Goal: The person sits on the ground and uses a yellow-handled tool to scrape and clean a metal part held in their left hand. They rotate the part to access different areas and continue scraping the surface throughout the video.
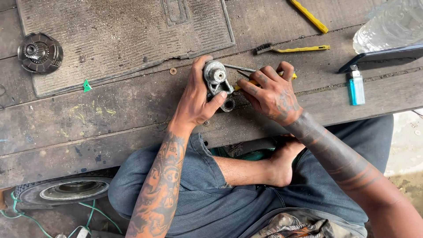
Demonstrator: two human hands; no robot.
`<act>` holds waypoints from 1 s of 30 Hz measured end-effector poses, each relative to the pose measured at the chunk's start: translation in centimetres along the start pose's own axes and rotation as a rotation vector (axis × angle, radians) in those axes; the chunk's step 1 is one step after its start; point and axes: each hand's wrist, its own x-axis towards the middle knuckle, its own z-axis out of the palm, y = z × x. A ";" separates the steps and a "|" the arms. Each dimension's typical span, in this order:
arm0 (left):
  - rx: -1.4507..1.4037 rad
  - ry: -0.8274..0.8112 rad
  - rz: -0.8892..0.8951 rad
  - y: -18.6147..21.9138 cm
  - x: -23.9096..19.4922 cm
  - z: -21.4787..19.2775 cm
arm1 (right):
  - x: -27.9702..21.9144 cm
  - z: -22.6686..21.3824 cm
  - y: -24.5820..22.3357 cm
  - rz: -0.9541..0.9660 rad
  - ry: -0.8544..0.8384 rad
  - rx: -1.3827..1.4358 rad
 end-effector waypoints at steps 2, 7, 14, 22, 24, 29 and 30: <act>-0.023 0.007 -0.012 0.0 0.1 0.0 | 0.0 0.1 0.2 -0.010 0.018 0.006; -0.061 0.008 -0.034 -0.8 0.7 0.2 | 0.0 0.7 0.5 -0.019 0.063 0.031; -0.059 0.034 -0.001 -0.9 1.8 1.1 | -0.4 1.5 1.3 0.028 0.064 0.148; 0.002 -0.011 0.035 1.0 3.1 1.0 | -0.8 2.0 1.2 0.075 -0.101 0.201; -0.015 -0.029 0.043 1.2 3.2 0.8 | -0.5 2.2 0.9 0.036 -0.095 0.136; -0.054 -0.011 0.009 1.2 3.1 0.9 | -0.7 1.8 0.0 0.077 -0.116 0.178; -0.060 -0.012 0.018 1.0 3.1 0.8 | -0.7 1.8 -0.2 0.079 -0.129 0.170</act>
